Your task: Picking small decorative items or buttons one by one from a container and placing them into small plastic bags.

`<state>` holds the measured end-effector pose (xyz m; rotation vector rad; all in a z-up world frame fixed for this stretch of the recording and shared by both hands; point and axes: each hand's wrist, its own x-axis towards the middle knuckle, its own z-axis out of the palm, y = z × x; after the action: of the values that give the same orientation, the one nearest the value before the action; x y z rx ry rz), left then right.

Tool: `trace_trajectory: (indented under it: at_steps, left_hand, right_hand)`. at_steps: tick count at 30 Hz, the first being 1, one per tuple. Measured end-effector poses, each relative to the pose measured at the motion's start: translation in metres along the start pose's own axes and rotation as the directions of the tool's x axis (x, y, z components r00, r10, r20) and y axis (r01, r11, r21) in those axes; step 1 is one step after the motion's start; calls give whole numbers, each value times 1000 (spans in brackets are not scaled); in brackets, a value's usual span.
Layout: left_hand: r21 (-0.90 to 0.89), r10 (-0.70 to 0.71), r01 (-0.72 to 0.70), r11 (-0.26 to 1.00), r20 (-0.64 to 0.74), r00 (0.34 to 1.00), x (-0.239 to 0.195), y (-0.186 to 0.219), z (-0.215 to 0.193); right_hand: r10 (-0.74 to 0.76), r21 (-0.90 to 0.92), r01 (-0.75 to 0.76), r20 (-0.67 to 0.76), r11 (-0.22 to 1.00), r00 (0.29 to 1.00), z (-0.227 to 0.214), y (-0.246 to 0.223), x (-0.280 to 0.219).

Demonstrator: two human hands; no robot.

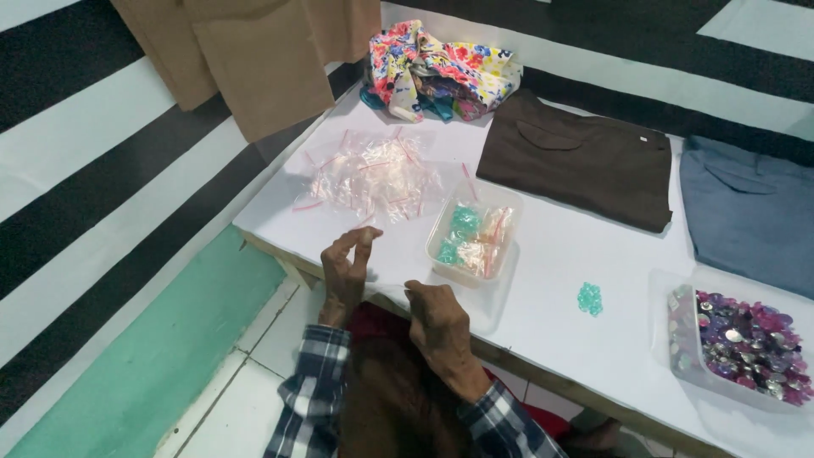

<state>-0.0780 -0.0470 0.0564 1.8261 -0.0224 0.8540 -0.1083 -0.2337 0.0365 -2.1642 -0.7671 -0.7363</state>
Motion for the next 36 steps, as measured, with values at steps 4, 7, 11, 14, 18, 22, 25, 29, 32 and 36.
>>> trace_trajectory:
  at_steps: [4, 7, 11, 14, 18, 22, 25, 29, 32, 36]
  left_hand:
    - [-231, 26, 14, 973, 169, 985, -33, 64, 5]
    - [-385, 91, 65, 921, 375, 923, -53, 87, 25]
    - [-411, -248, 414, 812, 399, 883, -80, 118, 73]
    - [-472, -249, 411, 780, 369, 896, -89, 134, 105]
    - [-533, -124, 320, 783, 371, 920, -102, 142, 141]
    - [-564, -213, 414, 714, 388, 897, -108, 136, 174]
    - [-457, -371, 537, 710, 405, 836, -110, 138, 189]
    - [-156, -114, 137, 978, 144, 983, -122, 139, 207]
    - [47, 200, -200, 979, 12, 980, -132, 151, 211]
    - [-180, 162, -139, 974, 122, 979, -127, 162, 229]
  right_hand:
    - [28, 241, -12, -59, 971, 998, -55, -4, 1]
    - [345, 334, -319, -21, 887, 938, -98, -6, 2]
    - [609, 388, -588, 82, 710, 789, -147, 8, -7]
    - [708, 476, -661, 107, 580, 698, -170, 19, -13]
    - [834, 681, -671, 159, 295, 528, -194, 38, -27]
    - [870, 750, -646, 219, 139, 441, -212, 56, -37]
    - [867, 744, -620, 115, 248, 484, -217, 61, -39]
    - [876, 671, -638, -36, 377, 480, -223, 71, -35]
    - [841, 568, -653, -142, 502, 522, -227, 67, -30]
    - [726, 412, -614, -212, 673, 654, -222, 60, -30]
